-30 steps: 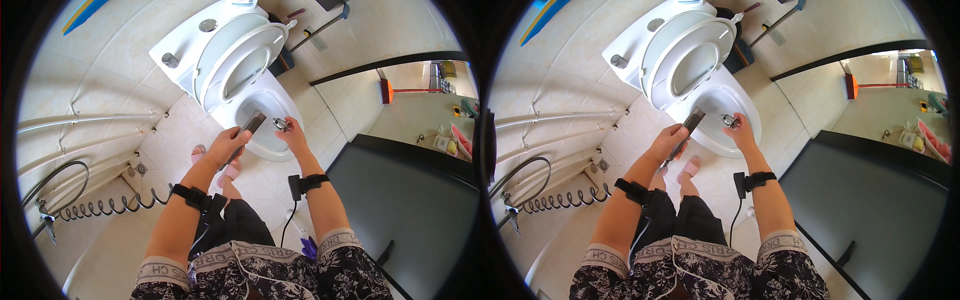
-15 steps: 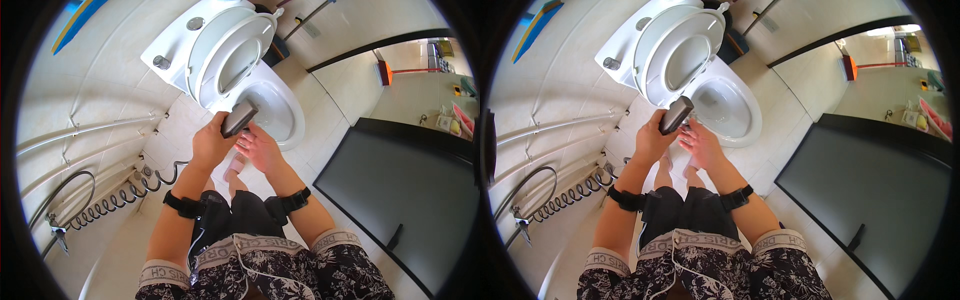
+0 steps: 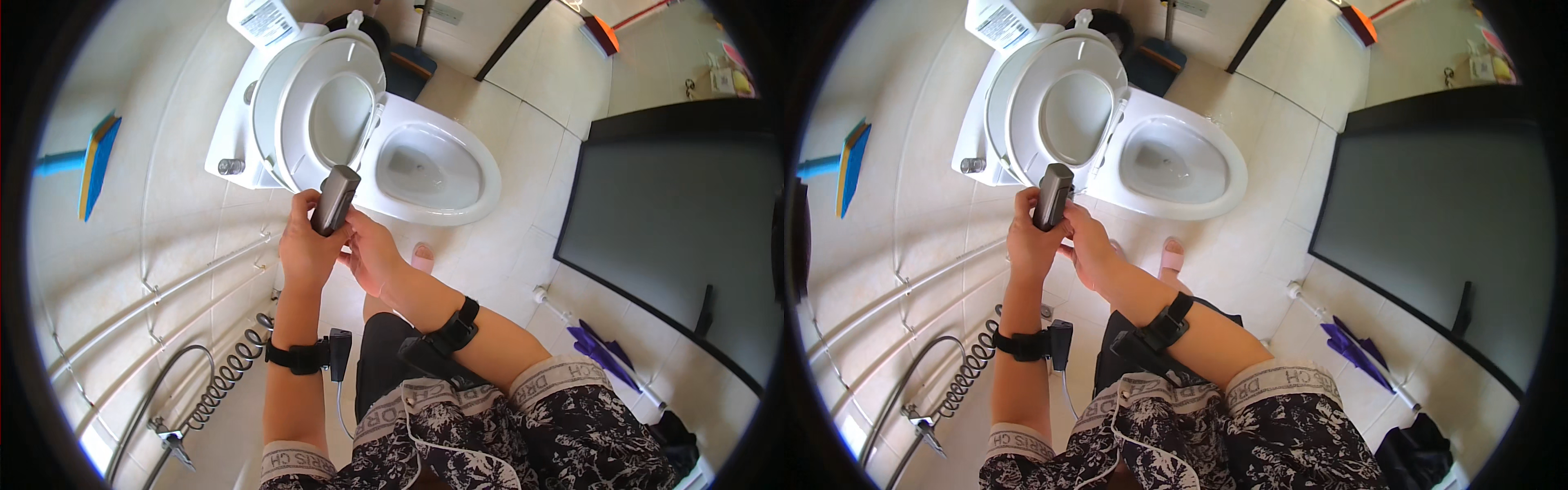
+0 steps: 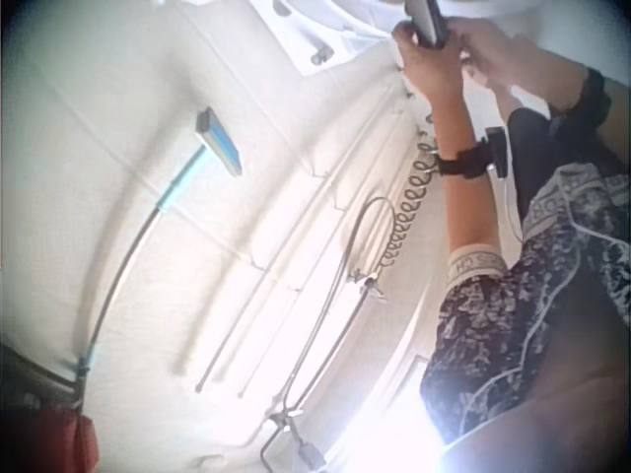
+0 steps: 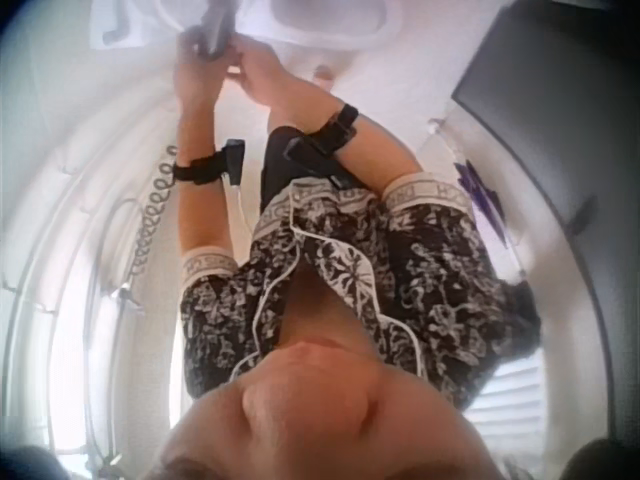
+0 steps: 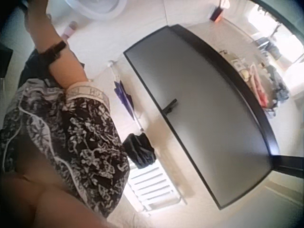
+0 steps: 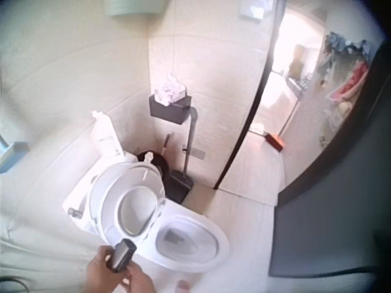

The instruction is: The person unscrews a metal component from a toilet, brings it to a sink, and rinses the parts under running water using a cloth.

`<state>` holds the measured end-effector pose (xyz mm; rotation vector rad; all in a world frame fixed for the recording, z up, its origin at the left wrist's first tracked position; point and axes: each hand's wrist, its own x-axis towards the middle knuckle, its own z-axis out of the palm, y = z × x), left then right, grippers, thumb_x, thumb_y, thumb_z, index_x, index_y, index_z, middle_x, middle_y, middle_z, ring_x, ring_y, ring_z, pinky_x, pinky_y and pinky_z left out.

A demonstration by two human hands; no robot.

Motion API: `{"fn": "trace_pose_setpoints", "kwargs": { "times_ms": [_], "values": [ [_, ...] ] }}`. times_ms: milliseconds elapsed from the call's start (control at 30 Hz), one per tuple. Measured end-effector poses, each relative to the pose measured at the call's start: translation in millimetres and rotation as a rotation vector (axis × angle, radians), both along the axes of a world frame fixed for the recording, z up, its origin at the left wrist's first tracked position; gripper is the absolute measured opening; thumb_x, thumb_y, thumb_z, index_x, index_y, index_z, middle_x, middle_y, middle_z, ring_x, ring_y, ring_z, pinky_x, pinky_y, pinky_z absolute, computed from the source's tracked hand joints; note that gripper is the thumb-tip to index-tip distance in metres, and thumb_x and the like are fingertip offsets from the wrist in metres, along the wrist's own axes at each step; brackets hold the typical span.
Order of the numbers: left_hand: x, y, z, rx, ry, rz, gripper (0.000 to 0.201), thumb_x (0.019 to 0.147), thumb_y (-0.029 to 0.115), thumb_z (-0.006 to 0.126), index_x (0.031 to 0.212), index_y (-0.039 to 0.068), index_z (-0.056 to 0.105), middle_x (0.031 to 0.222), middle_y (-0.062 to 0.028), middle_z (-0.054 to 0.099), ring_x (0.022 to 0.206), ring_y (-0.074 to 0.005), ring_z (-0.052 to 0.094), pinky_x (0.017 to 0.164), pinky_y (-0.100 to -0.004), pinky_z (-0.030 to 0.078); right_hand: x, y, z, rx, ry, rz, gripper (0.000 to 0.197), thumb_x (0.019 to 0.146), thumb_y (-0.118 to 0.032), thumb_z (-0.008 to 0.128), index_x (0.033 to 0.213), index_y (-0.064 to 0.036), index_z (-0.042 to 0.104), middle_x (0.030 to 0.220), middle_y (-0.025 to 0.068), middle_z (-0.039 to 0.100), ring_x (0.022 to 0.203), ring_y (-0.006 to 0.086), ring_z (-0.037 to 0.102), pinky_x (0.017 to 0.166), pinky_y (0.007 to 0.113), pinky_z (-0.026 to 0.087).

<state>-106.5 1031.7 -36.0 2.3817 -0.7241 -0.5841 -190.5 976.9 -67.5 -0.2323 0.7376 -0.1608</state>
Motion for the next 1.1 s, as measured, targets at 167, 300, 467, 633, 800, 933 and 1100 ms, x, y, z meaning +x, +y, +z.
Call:
{"fn": "trace_pose_setpoints", "kwargs": {
  "times_ms": [167,300,467,633,800,933,1100],
  "values": [
    [10,1,1,-0.099,0.044,0.081,0.054,0.064,0.024,0.078,0.108,0.012,0.049,0.095,-0.008,0.063,0.078,-0.0252,0.063,0.069,-0.0345,0.049,-1,4,4,-0.05,0.011,0.025,0.044,0.092,-0.05,0.038,0.112,-0.0134,0.053,0.104,-0.0018,0.055,0.099,0.0104,0.048,0.087,0.032,0.035],
    [16,1,9,-0.065,0.003,0.037,0.052,0.066,0.027,0.076,0.108,0.013,0.049,0.09,-0.0061,0.063,0.075,-0.0223,0.063,0.066,-0.0341,0.048,3,15,13,-0.328,0.019,0.003,0.048,0.097,-0.046,0.032,0.112,-0.0065,0.053,0.105,0.0046,0.055,0.101,0.0124,0.047,0.085,0.032,0.037],
    [15,-7,23,0.107,-0.017,0.027,0.055,0.067,0.028,0.075,0.113,0.013,0.048,0.088,-0.0065,0.063,0.076,-0.0221,0.063,0.067,-0.0339,0.048,12,20,4,-0.635,0.002,-0.126,0.04,0.097,-0.037,0.037,0.098,-0.0004,0.053,0.083,0.0115,0.057,0.081,0.0187,0.053,0.075,0.034,0.041],
    [26,-3,22,-0.024,0.004,0.069,0.052,0.068,0.024,0.074,0.112,0.011,0.049,0.086,-0.004,0.06,0.072,-0.0154,0.056,0.067,-0.0307,0.046,16,18,21,-0.809,0.044,-0.104,0.039,0.096,-0.037,0.039,0.091,-0.0002,0.051,0.072,0.0143,0.058,0.067,0.0299,0.055,0.065,0.039,0.042],
    [23,-18,33,-0.19,0.201,0.151,0.039,0.073,0.01,0.071,0.105,0.005,0.05,0.082,-0.0016,0.058,0.066,-0.0094,0.054,0.054,-0.024,0.045,17,9,17,-0.914,0.004,-0.054,0.046,0.097,-0.041,0.029,0.094,-0.0006,0.052,0.085,0.0218,0.059,0.083,0.0393,0.054,0.073,0.047,0.041],
    [33,-18,48,-0.189,0.288,0.155,0.035,0.075,0.012,0.069,0.103,0.006,0.05,0.083,-0.0033,0.06,0.068,-0.0123,0.061,0.05,-0.0231,0.043,-1,7,10,-1.193,0.161,-0.047,0.04,0.095,-0.037,0.033,0.095,-0.0038,0.054,0.092,0.0196,0.058,0.092,0.0373,0.052,0.078,0.047,0.04],
    [40,-24,57,-0.23,0.395,0.182,0.034,0.077,0.015,0.067,0.104,0.007,0.048,0.088,-0.0042,0.06,0.07,-0.016,0.063,0.049,-0.0237,0.041,-26,-47,6,-1.38,0.401,0.023,0.013,0.079,-0.015,0.063,0.091,-0.0088,0.063,0.09,0.0063,0.055,0.081,0.0244,0.056,0.073,0.034,0.046]
  ]
}}
